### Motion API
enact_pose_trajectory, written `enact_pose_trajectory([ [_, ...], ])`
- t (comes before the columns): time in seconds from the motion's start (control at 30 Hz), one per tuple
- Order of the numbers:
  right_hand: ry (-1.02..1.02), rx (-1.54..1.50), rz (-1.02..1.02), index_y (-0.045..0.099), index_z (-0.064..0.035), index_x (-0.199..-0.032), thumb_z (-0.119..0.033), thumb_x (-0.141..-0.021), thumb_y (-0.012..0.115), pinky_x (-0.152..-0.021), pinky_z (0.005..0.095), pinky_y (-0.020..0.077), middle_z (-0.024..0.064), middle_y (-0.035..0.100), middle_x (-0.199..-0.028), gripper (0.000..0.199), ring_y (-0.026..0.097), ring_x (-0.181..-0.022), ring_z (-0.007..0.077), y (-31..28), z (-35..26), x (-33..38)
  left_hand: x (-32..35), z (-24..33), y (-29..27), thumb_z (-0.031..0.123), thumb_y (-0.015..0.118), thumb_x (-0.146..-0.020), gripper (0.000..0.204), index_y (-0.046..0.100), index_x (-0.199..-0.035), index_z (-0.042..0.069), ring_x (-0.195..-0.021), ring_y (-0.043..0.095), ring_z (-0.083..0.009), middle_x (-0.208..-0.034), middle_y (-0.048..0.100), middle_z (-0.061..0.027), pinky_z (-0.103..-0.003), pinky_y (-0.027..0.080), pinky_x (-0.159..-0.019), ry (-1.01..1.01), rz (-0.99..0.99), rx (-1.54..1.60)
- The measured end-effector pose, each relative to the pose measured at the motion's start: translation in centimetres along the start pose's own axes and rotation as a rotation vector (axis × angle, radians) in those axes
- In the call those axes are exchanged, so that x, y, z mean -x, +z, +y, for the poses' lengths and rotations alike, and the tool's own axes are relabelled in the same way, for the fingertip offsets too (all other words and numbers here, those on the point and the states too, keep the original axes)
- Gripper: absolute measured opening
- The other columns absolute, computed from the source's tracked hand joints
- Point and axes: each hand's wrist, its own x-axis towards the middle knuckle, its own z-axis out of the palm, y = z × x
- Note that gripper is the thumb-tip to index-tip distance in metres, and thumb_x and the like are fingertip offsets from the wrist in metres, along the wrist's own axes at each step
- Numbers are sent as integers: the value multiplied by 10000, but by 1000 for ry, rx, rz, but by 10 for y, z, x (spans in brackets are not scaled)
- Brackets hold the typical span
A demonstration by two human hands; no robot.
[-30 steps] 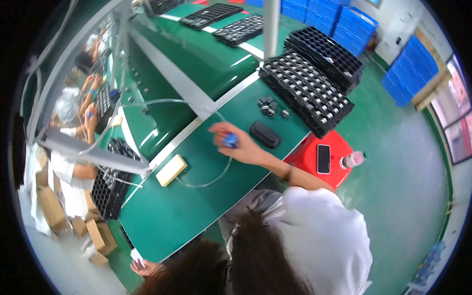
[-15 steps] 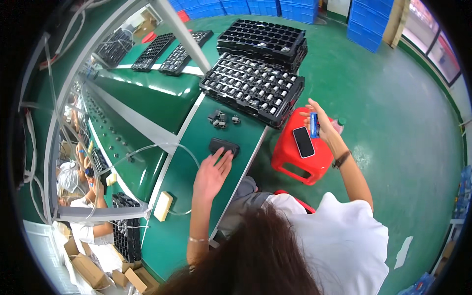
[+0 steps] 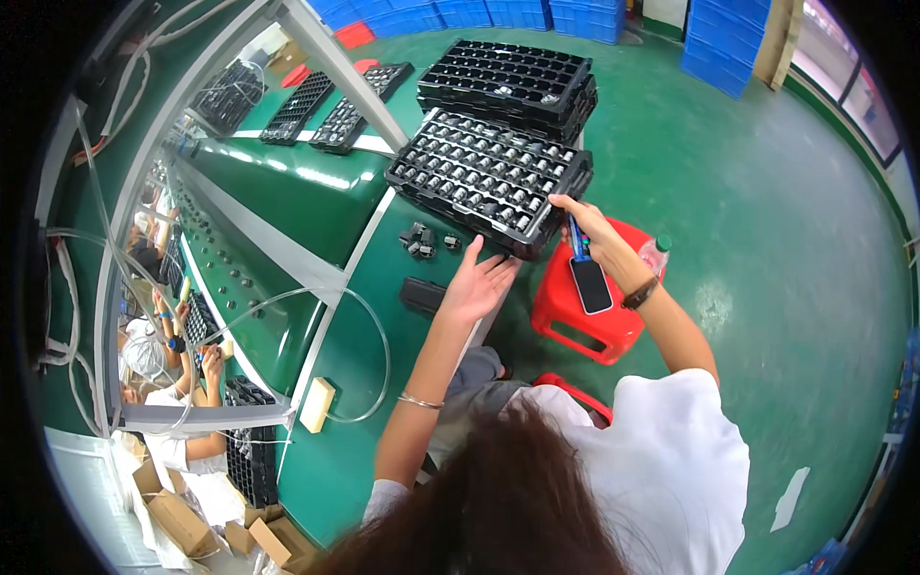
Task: The person assembles small parts by hand, places them one by one into individual slots in a grid tray, and stacks the filled trays.
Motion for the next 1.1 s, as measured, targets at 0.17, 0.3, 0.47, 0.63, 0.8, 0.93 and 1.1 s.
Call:
enact_pose_trajectory([
  [0.17, 68, -73, 5, 539, -105, -728, -387, -747, 694, -390, 219, 434, 9, 527, -558, 322, 520, -431, 107, -3, 10, 40, -12, -1, 27, 557, 559, -808, 690, 455, -1236, 25, -1158, 458, -230, -1210, 504, -98, -369, 349, -1002, 155, -9, 11],
  [0.3, 79, -85, 43, 541, -94, -796, -351, -774, 684, -411, 237, 431, 21, 532, -570, 295, 514, -443, 120, -4, 17, 64, -31, -4, 19, 424, 629, -813, 434, 572, -1087, 92, -912, 616, -208, -1058, 626, -57, -388, 491, -815, 202, 80, 18],
  [0.47, 77, -180, 280, 543, -81, -791, -598, -722, 634, -409, 245, 445, 49, 543, -636, 530, 516, -448, 136, -39, 18, 54, -33, -8, 21, 295, 706, -757, 383, 553, -1061, 119, -834, 625, -182, -957, 629, -28, -392, 517, -741, 272, 189, -22],
  [0.63, -330, 372, 313, 507, -11, -1128, -552, -786, 578, -465, 229, 414, 56, 551, -843, 644, 494, -538, 89, -80, -56, 13, -23, -3, 27, 232, 704, -759, 633, 319, -1253, 135, -969, 565, -201, -1122, 510, -51, -399, 506, -797, 353, 288, -85],
  [0.8, -174, 934, -21, 557, -53, -1092, -555, -841, 499, -526, 224, 445, 41, 578, -832, 564, 502, -580, 90, -96, -122, -63, -18, -1, 42, 117, 698, -757, 823, 121, -1343, 131, -1104, 483, -236, -1284, 352, -94, -409, 484, -871, 421, 249, -99],
  [0.93, 217, 744, -333, 559, -47, -1134, -666, -804, 446, -658, 278, 518, 99, 606, -1074, 711, 620, -755, 167, -82, -83, -133, -30, 0, 35, 71, 697, -733, 987, -26, -1402, 133, -1172, 426, -247, -1332, 321, -104, -400, 425, -941, 490, 205, -141],
  [1.1, 255, -11, -493, 540, -32, -1174, -308, -873, 533, -885, 334, 469, 89, 595, -1146, 409, 590, -993, 192, -29, -71, -73, -38, 2, 17, 163, 738, -696, 1056, -45, -1396, 61, -1211, 370, -253, -1349, 309, -153, -344, 321, -1016, 582, 192, -256],
])
